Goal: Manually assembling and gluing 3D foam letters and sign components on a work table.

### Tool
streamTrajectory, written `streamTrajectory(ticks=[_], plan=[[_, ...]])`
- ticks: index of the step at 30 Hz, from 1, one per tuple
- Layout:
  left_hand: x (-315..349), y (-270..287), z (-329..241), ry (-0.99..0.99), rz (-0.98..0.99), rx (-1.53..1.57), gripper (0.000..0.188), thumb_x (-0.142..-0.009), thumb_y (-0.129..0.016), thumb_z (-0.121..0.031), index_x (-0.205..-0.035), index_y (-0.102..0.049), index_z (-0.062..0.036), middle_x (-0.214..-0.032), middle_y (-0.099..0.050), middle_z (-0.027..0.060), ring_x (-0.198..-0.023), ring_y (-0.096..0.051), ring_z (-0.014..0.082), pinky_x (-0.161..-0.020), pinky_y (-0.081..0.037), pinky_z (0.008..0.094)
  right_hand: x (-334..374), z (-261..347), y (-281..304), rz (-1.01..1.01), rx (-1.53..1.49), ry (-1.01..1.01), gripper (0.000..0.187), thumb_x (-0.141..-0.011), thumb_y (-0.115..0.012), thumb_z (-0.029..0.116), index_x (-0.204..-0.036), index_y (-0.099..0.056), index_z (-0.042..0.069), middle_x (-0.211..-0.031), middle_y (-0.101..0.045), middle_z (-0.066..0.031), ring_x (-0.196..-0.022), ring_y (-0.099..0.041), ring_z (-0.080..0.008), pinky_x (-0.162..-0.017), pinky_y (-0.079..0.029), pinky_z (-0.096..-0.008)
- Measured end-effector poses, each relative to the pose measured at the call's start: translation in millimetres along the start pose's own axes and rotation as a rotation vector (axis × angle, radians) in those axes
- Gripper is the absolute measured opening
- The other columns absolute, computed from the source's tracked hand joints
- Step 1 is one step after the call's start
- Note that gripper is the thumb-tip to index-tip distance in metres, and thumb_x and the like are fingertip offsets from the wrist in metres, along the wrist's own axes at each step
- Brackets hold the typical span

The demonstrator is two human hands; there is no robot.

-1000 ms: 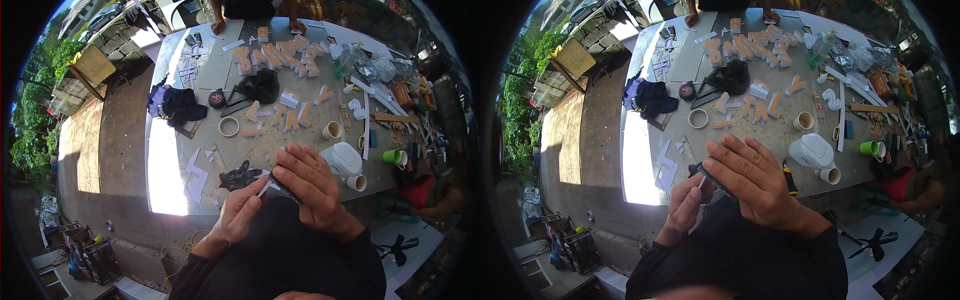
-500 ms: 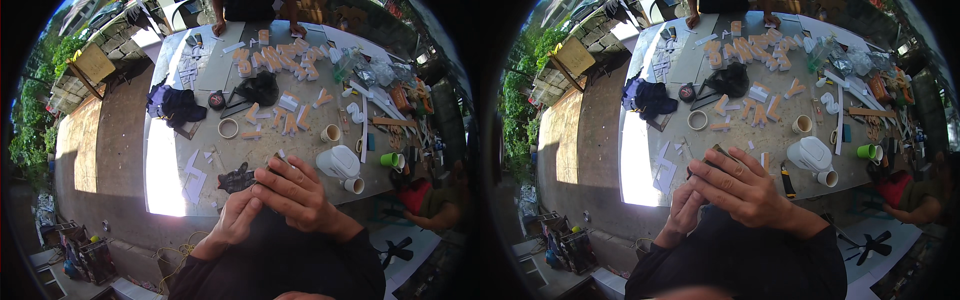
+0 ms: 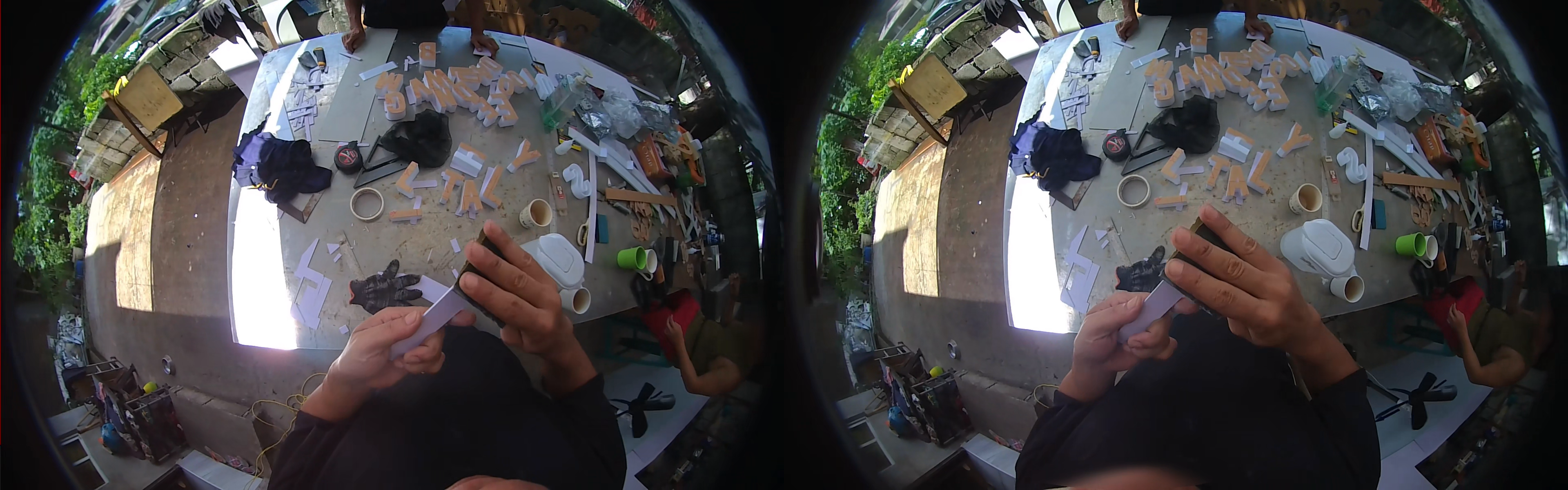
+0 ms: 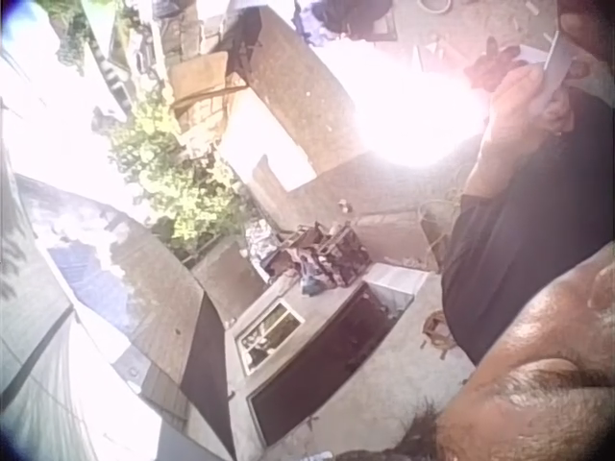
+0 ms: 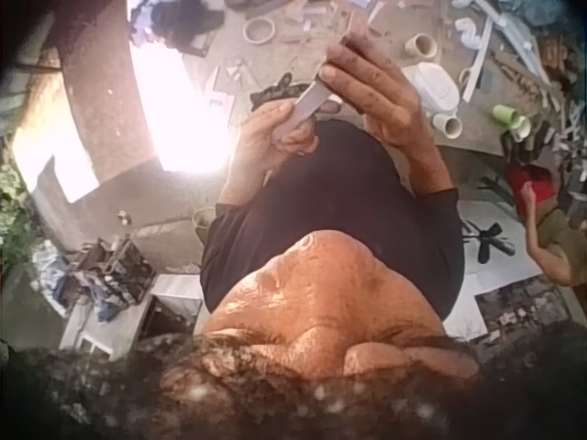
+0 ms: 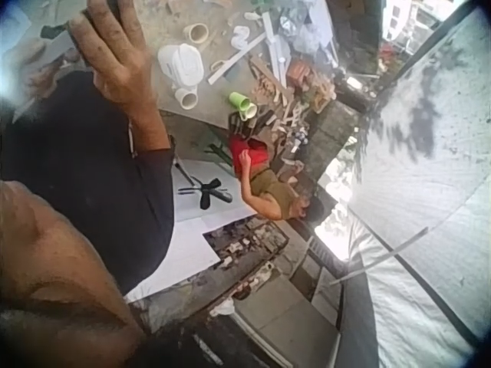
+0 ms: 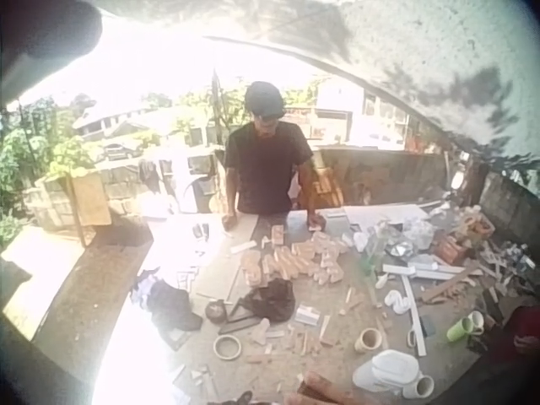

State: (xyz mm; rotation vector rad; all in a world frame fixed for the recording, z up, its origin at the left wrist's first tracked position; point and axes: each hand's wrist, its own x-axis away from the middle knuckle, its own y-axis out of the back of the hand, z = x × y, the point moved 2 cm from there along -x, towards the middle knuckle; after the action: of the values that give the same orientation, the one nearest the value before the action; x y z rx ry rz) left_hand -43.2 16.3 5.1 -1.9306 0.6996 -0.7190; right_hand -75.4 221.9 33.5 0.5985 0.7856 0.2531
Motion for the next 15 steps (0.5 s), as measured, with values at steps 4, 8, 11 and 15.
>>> streamTrajectory(ticks=[4, 8, 11, 15], plan=[[1, 3, 1, 0.068, 0.005, 0.024, 0.055, -0.104, -0.038, -0.032, -0.129, -0.046, 0.0162, -0.067, -0.04, -0.0029, -0.051, -0.031, 0.0057, -0.058, -0.032, 0.028, -4, 2, 3, 0.134, 0.025, 0.084, 0.042, -0.081, -0.065, 0.005, -0.123, -0.066, 0.008, -0.136, -0.059, -0.0132, -0.131, -0.05, -0.0382, -0.105, -0.048, -0.0442], [6, 1, 2, 0.102, 0.097, 0.115, 0.054, -0.106, -0.036, -0.032, -0.132, -0.046, 0.0146, -0.069, -0.036, -0.0043, -0.054, -0.028, 0.0047, -0.057, -0.029, 0.0235, -16, -13, 11, 0.171, 0.202, 0.016, 0.042, -0.081, -0.065, 0.006, -0.123, -0.066, 0.01, -0.136, -0.059, -0.0116, -0.132, -0.05, -0.0356, -0.105, -0.048, -0.0436], [5, 3, 1, 0.077, 0.081, 0.123, 0.053, -0.106, -0.036, -0.032, -0.131, -0.047, 0.0144, -0.068, -0.036, -0.0049, -0.052, -0.028, 0.0042, -0.057, -0.029, 0.0232, -16, -6, 13, 0.161, 0.147, 0.051, 0.045, -0.08, -0.064, 0.003, -0.124, -0.066, 0.01, -0.137, -0.059, -0.011, -0.132, -0.05, -0.0352, -0.106, -0.048, -0.0435], [2, 2, 1, 0.143, 0.077, 0.131, 0.055, -0.106, -0.035, -0.032, -0.127, -0.045, 0.018, -0.067, -0.039, -0.0041, -0.046, -0.03, 0.0029, -0.051, -0.03, 0.0249, -17, -6, 13, 0.259, 0.13, 0.02, 0.048, -0.079, -0.064, 0.0, -0.127, -0.065, 0.01, -0.139, -0.057, -0.0095, -0.134, -0.048, -0.0346, -0.107, -0.046, -0.0439]])
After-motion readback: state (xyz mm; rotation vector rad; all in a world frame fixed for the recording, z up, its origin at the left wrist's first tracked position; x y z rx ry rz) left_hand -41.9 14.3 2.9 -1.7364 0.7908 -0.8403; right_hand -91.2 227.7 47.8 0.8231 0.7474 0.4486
